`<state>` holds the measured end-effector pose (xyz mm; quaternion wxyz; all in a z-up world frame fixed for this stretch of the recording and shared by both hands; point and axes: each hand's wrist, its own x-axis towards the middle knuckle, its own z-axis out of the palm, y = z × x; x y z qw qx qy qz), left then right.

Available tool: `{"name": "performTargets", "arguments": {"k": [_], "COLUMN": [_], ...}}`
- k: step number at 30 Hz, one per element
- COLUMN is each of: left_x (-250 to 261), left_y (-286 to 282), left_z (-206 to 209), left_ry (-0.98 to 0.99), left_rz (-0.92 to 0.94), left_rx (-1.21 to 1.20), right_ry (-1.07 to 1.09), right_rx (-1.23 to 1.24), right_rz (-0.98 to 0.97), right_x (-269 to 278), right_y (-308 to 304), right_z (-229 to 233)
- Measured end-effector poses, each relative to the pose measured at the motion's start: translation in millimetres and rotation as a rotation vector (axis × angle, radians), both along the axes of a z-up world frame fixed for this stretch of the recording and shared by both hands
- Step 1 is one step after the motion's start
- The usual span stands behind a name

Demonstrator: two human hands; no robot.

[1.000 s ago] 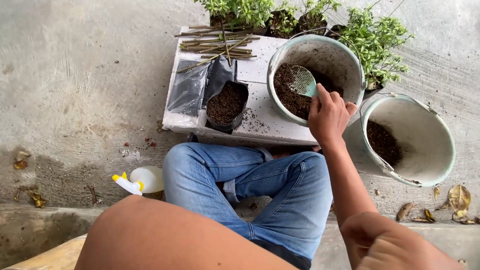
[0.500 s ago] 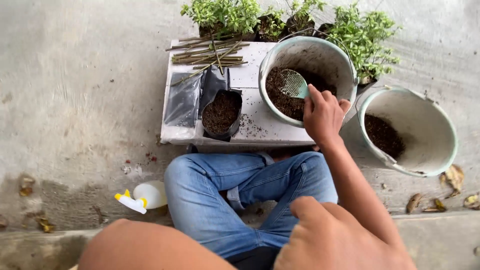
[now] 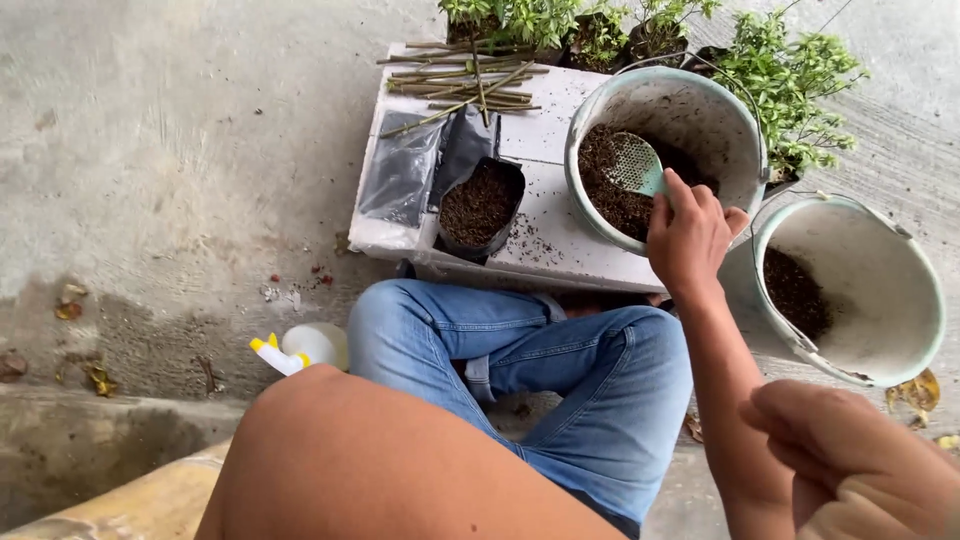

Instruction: Filling a nursery bag with soil using a spoon and planting a plant cutting.

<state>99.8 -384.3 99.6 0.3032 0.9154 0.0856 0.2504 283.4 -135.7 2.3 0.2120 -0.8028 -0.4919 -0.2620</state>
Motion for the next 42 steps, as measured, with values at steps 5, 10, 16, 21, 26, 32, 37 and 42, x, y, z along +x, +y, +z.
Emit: {"name": "performTargets", "arguments": {"k": [5, 10, 16, 21, 26, 32, 37, 42], "left_x": [17, 17, -8, -13, 17, 40, 55, 58], "left_y": [107, 208, 296, 339, 340, 333, 334, 337], "left_z": [4, 15, 9, -28, -48, -68, -86, -86], "left_ry": [0.002, -0.024, 0.006, 0.359, 0.355, 0.287, 0.185, 0.253], "left_rz": [0.026, 0.023, -0.042, 0.3, 0.322, 0.344, 0.355, 0.408], "left_rx": [-0.02, -0.012, 0.014, -0.258, -0.404, -0.516, -0.238, -0.292], "right_ry": [-0.01, -0.048, -0.027, 0.221, 0.158, -0.04, -0.211, -0.408], "right_rx": [-0.044, -0.06, -0.06, -0.352, -0.475, -0.574, -0.698, -0.708], "right_rz": [0.014, -0.002, -0.079, -0.108, -0.131, -0.116, -0.219, -0.255], "right_x": [7, 30, 43, 97, 117, 131, 112, 138], "right_y": [-6, -11, -25, -38, -48, -38, -8, 7], "right_z": [-6, 3, 6, 15, 30, 39, 79, 59]}}
